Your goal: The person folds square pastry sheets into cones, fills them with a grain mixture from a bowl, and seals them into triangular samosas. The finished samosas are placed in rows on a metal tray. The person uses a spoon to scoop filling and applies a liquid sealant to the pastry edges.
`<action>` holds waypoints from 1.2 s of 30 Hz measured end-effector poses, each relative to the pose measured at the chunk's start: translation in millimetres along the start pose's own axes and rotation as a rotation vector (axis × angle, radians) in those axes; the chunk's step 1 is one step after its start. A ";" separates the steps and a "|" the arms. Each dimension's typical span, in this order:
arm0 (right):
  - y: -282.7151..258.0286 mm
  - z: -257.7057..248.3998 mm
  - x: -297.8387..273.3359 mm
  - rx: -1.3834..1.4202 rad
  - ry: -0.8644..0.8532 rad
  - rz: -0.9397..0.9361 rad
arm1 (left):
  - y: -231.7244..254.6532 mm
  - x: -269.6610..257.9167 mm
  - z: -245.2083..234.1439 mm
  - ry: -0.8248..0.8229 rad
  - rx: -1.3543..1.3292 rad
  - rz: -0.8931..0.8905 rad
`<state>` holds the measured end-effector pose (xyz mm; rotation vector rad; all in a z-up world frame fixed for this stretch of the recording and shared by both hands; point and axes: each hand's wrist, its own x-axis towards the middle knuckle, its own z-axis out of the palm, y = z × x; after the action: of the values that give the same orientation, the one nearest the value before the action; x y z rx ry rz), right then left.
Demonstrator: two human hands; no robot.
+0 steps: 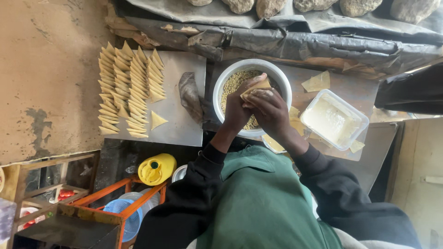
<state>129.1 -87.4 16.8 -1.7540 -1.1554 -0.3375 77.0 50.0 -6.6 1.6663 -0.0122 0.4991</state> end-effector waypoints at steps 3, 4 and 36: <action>4.1 5.0 4.9 0.235 -0.116 0.352 | 10.3 8.3 -12.3 -0.078 0.068 -0.042; 4.3 7.3 6.0 0.407 -0.096 0.432 | 13.9 5.0 -17.8 -0.059 0.074 0.008; -7.8 -36.8 7.7 -0.249 -0.107 0.117 | -28.5 -40.0 5.9 0.075 -0.928 -0.535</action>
<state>136.2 -113.2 44.4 -2.0699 -1.1180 -0.3311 51.1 38.2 -47.0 0.6901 0.2211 0.0974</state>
